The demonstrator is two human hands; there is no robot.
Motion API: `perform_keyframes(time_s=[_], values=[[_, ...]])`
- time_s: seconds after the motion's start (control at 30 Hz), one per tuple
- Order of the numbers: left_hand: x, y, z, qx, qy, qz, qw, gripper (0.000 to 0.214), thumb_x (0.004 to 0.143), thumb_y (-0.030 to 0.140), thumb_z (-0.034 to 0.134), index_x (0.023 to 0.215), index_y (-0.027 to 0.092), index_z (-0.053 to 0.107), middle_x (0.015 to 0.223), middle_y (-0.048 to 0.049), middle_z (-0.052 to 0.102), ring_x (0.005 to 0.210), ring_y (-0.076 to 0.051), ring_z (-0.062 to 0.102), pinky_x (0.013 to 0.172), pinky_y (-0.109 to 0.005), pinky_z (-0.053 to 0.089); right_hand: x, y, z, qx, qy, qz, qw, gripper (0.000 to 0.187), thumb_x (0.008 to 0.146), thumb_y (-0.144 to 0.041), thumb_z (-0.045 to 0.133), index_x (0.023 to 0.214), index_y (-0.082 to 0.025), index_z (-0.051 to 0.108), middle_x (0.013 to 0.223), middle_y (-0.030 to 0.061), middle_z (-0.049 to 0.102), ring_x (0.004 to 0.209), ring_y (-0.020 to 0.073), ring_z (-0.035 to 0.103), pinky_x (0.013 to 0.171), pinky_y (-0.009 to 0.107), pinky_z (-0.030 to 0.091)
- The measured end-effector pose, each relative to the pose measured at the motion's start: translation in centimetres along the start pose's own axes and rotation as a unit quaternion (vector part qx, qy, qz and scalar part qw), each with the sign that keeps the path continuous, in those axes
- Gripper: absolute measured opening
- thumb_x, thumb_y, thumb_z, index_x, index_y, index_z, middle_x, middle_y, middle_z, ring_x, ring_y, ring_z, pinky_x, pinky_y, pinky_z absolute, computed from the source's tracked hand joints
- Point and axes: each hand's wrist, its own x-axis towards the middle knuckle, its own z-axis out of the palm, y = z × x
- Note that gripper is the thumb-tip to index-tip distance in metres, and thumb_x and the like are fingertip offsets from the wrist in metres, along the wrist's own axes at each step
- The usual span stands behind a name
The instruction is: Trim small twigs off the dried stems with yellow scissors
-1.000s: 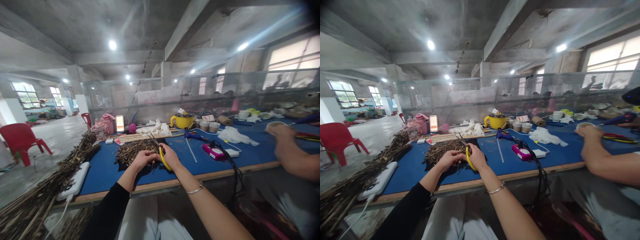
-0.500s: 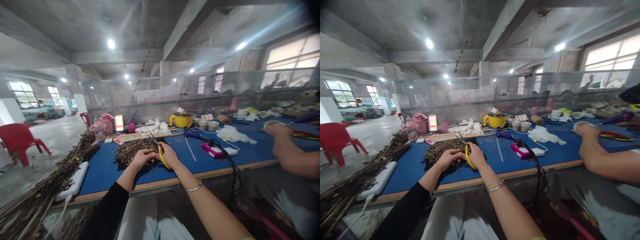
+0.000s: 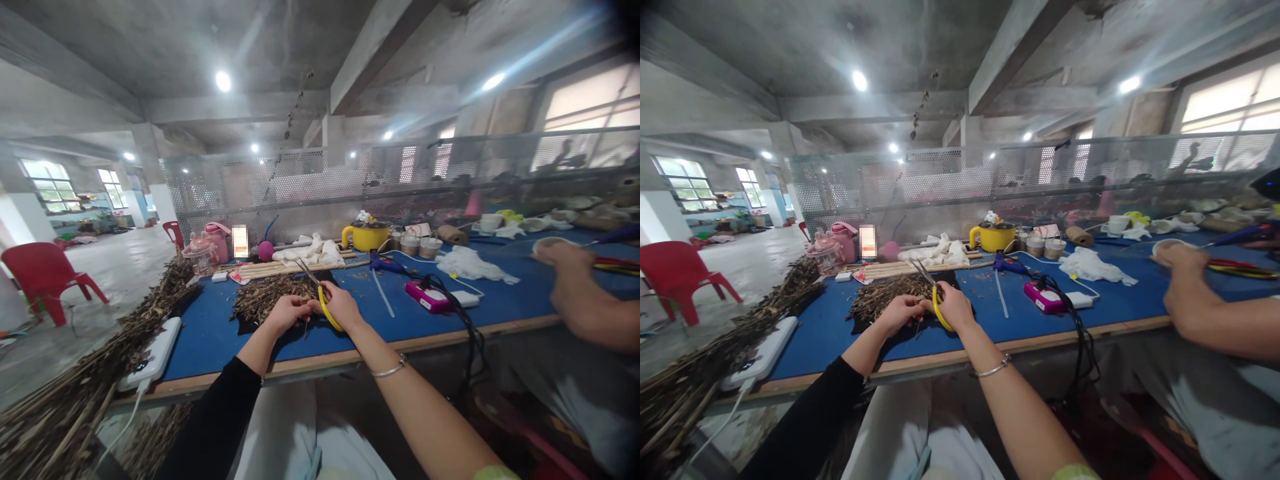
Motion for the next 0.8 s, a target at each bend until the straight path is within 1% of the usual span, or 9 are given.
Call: perform_keyframes(time_s=[0.1, 0.27, 0.47, 0.57, 0.7, 0.8], values=[[-0.02, -0.04, 0.07, 0.009, 0.006, -0.002, 1.000, 0.031, 0.058, 0.041, 0.065, 0.062, 0.011, 0.057, 0.054, -0.0022, 0.054, 0.046, -0.007, 0.048, 0.037, -0.016, 0.028, 0.03, 0.09, 0.09, -0.005, -0.008, 0.001, 1.000, 0.053, 0.065, -0.052, 0.059, 0.108, -0.024, 0.053, 0.085, 0.0048, 0.065, 0.080, 0.0197, 0.059, 0.062, 0.023, 0.038], [0.11, -0.25, 0.05, 0.013, 0.021, -0.006, 1.000, 0.036, 0.057, 0.046, 0.065, 0.064, 0.011, 0.059, 0.054, -0.0024, 0.055, 0.047, -0.007, 0.048, 0.038, -0.016, 0.028, 0.06, -0.01, 0.20, -0.027, -0.007, 0.006, 1.000, 0.051, 0.065, -0.055, 0.057, 0.105, -0.023, 0.055, 0.084, 0.0053, 0.066, 0.077, 0.0200, 0.060, 0.059, 0.023, 0.038], [0.29, -0.40, -0.14, -0.027, 0.054, -0.008, 0.998, 0.032, 0.059, 0.042, 0.065, 0.068, 0.012, 0.059, 0.057, -0.0013, 0.054, 0.050, -0.008, 0.049, 0.040, -0.015, 0.030, -0.05, -0.35, -0.09, -0.042, 0.007, 0.018, 0.999, 0.052, 0.065, -0.056, 0.058, 0.106, -0.025, 0.053, 0.091, 0.0049, 0.065, 0.081, 0.0200, 0.060, 0.060, 0.023, 0.037], [0.32, -0.38, -0.16, -0.046, 0.066, -0.011, 0.997, 0.032, 0.059, 0.042, 0.065, 0.065, 0.012, 0.056, 0.056, -0.0003, 0.052, 0.049, -0.007, 0.048, 0.038, -0.015, 0.028, -0.06, -0.08, 0.02, -0.030, 0.028, 0.022, 0.999, 0.050, 0.065, -0.055, 0.058, 0.105, -0.025, 0.053, 0.088, 0.0040, 0.065, 0.080, 0.0200, 0.060, 0.060, 0.023, 0.037], [0.43, -0.43, -0.19, -0.047, 0.076, -0.005, 0.996, 0.034, 0.059, 0.044, 0.064, 0.063, 0.013, 0.054, 0.052, 0.0008, 0.050, 0.046, -0.007, 0.045, 0.037, -0.016, 0.026, -0.05, 0.44, 0.33, -0.011, 0.061, 0.031, 0.998, 0.049, 0.065, -0.055, 0.058, 0.105, -0.026, 0.052, 0.081, 0.0024, 0.066, 0.077, 0.0202, 0.061, 0.059, 0.023, 0.038], [0.57, -0.52, -0.25, -0.050, 0.083, -0.004, 0.995, 0.035, 0.058, 0.046, 0.065, 0.061, 0.013, 0.053, 0.050, 0.0014, 0.048, 0.044, -0.006, 0.043, 0.037, -0.016, 0.025, -0.05, 0.58, 0.40, -0.007, 0.066, 0.026, 0.997, 0.049, 0.065, -0.055, 0.058, 0.104, -0.026, 0.053, 0.081, 0.0029, 0.066, 0.076, 0.0205, 0.061, 0.059, 0.024, 0.038]])
